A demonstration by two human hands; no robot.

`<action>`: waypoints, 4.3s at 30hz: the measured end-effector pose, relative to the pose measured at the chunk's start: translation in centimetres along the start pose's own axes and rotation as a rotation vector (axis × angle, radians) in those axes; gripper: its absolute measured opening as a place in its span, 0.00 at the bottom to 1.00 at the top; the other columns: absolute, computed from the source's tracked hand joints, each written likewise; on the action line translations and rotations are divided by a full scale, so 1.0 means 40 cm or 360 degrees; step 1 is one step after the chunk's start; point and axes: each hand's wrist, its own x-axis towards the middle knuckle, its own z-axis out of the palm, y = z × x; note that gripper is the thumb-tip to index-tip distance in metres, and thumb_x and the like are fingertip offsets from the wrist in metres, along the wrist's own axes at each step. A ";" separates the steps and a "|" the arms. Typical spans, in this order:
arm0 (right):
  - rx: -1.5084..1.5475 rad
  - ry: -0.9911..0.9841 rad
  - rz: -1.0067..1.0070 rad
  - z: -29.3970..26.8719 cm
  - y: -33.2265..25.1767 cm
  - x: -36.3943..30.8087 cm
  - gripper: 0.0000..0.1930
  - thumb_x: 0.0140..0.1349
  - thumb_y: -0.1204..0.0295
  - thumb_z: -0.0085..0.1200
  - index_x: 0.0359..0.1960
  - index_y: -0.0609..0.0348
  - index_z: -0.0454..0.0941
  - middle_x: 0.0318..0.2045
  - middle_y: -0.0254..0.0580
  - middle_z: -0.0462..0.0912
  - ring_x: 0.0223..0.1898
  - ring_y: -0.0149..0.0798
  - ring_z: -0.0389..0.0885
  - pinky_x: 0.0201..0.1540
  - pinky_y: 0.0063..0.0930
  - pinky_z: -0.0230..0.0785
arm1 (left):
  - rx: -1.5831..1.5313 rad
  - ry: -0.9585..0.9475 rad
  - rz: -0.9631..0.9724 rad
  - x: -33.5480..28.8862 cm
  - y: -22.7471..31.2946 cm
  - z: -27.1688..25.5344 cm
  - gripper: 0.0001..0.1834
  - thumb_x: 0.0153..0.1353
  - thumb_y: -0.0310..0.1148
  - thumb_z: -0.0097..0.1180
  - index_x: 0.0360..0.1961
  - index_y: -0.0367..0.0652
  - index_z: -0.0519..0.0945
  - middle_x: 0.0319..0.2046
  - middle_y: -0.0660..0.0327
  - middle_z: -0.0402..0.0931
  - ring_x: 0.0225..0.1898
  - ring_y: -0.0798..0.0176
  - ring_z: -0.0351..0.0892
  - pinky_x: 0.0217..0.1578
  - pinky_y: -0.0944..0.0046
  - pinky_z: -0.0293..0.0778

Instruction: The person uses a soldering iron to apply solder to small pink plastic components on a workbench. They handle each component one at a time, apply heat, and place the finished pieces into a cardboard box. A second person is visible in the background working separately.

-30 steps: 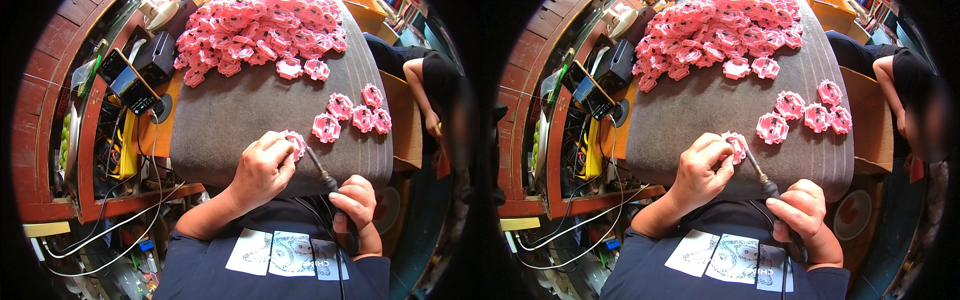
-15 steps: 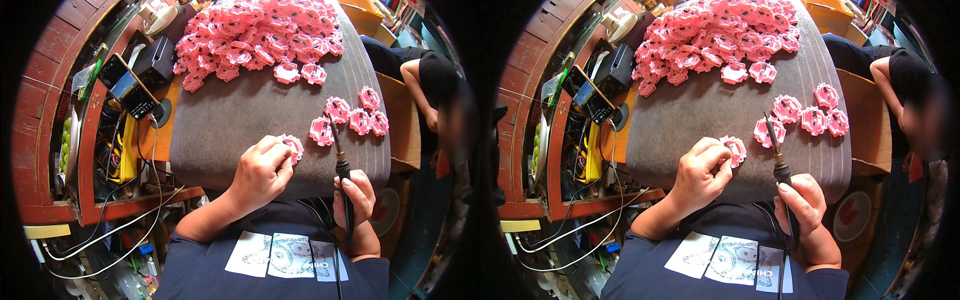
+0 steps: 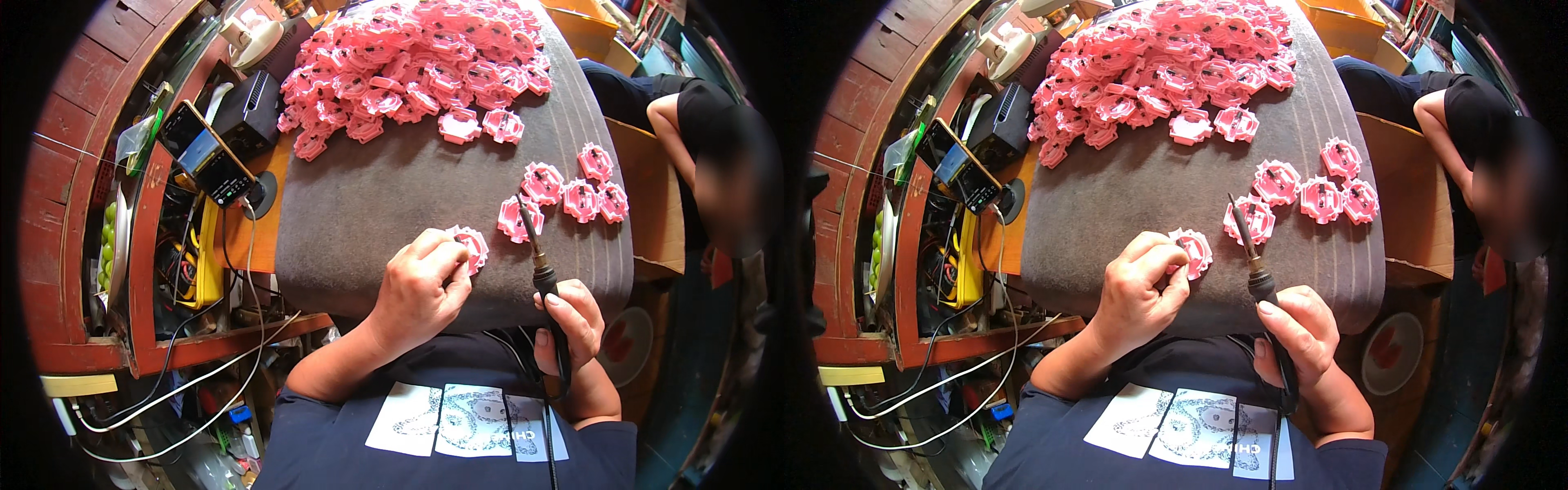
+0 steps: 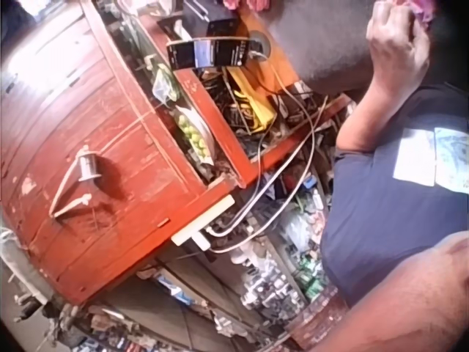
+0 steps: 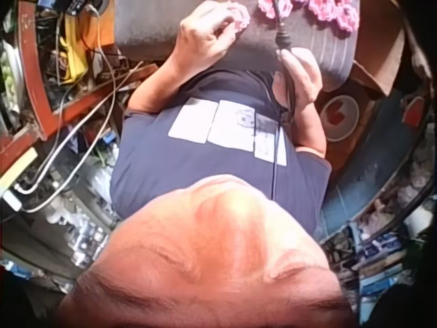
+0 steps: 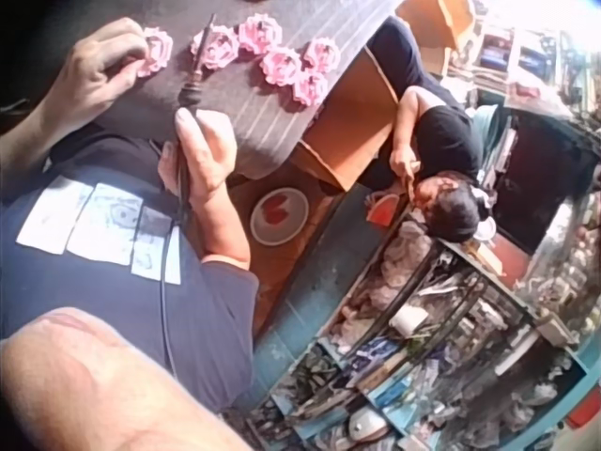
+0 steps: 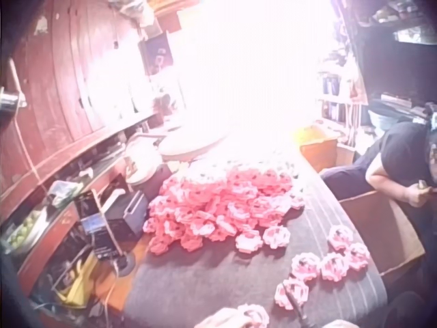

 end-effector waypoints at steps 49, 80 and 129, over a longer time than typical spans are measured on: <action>-0.0408 -0.0651 -0.0074 0.158 0.017 0.219 0.20 0.61 0.66 0.65 0.56 0.47 0.80 0.51 0.42 0.86 0.63 0.52 0.81 0.64 0.59 0.67 | -0.0161 0.0520 -0.0076 -0.075 -0.052 -0.038 0.19 0.60 0.15 0.65 0.52 0.37 0.83 0.49 0.55 0.78 0.30 0.70 0.75 0.33 0.69 0.73; -0.1052 -0.0484 0.0475 -0.101 0.201 0.185 0.55 0.49 0.49 0.76 0.76 0.47 0.57 0.69 0.56 0.75 0.76 0.71 0.62 0.73 0.78 0.45 | 0.0271 -0.1317 0.0059 0.387 0.040 0.141 0.68 0.39 0.38 0.87 0.79 0.35 0.57 0.74 0.31 0.57 0.75 0.31 0.63 0.74 0.49 0.66; -0.1036 -0.0711 -0.0286 0.542 -0.111 0.228 0.18 0.60 0.72 0.59 0.52 0.60 0.78 0.32 0.44 0.85 0.45 0.49 0.83 0.47 0.44 0.73 | 0.0196 0.0185 -0.0991 -0.652 -0.109 -0.413 0.10 0.72 0.29 0.59 0.47 0.33 0.85 0.34 0.46 0.85 0.36 0.46 0.86 0.39 0.53 0.79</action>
